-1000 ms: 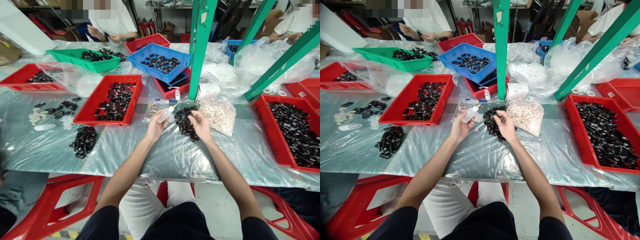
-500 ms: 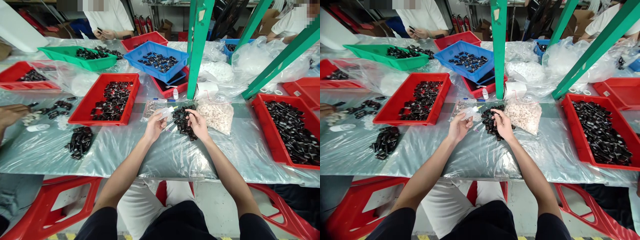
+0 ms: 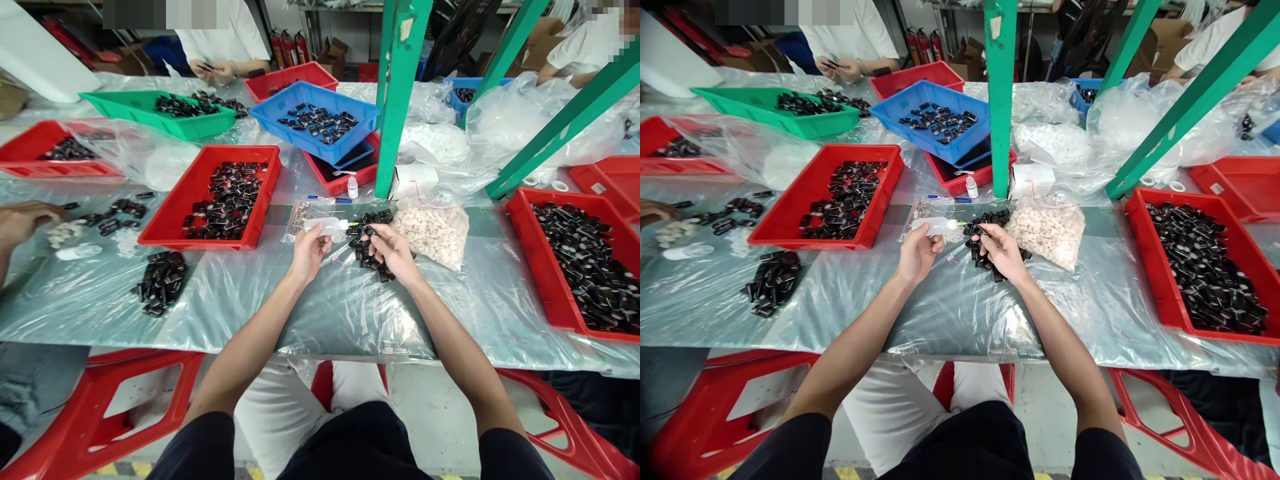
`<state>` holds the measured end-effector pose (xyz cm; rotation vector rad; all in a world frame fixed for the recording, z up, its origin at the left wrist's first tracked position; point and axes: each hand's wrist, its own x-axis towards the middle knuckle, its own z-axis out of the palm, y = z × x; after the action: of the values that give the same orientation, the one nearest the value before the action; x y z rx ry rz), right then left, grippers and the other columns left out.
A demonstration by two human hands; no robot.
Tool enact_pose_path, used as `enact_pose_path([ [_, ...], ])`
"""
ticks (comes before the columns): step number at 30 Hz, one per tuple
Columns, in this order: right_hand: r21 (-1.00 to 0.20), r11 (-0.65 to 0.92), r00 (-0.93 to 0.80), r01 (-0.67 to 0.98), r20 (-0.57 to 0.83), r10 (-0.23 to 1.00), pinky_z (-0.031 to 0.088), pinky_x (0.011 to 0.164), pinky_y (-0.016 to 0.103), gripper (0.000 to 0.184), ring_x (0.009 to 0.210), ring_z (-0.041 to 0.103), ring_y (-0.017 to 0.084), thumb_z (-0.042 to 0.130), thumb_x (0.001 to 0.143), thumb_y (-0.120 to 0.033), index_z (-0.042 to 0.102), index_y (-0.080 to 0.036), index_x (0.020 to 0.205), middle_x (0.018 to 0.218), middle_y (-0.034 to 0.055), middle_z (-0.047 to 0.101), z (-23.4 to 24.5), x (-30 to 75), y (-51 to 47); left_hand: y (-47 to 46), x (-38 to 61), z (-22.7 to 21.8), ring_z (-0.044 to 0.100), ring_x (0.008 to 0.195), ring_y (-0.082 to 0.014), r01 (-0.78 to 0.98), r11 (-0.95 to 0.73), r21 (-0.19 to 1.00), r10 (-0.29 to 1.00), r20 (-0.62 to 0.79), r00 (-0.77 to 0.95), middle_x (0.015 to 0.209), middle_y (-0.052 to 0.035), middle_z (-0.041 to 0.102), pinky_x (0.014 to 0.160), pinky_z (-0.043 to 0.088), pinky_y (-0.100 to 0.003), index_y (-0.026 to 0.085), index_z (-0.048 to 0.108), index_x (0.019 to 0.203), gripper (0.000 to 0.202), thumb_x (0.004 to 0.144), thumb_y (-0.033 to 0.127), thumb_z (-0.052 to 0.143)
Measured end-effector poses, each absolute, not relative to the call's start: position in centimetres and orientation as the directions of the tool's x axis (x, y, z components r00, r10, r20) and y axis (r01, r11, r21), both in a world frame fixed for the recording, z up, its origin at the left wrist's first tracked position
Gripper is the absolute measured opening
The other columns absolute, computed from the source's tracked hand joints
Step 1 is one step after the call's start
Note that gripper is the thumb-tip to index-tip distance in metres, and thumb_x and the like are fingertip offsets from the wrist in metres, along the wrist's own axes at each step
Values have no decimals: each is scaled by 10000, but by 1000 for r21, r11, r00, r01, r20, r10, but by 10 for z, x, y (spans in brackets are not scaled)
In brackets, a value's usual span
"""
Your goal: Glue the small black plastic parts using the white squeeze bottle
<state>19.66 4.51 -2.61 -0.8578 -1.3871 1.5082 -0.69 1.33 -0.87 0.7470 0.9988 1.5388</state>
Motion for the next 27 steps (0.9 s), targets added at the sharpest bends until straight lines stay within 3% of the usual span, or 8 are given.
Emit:
enact_pose_path([
  [17,-985,1,-363,-175,66,929,323,445,231,424,626,574,120,718,860,-540,666,-219,1132,972,59,718,-23,198,45,14,-4,-9,457,571,-87,-419,-46,907,972,-56,-228,661,12,546,485,318,-217,152,678,830,385,652,443,854],
  [27,-985,126,-363,-121,162,917,394,493,237,460,601,549,104,679,908,-571,701,-195,1172,918,55,722,-27,200,46,16,-10,-12,430,533,-81,-330,-97,939,970,15,-244,673,0,593,477,292,-222,161,711,860,393,641,457,849],
])
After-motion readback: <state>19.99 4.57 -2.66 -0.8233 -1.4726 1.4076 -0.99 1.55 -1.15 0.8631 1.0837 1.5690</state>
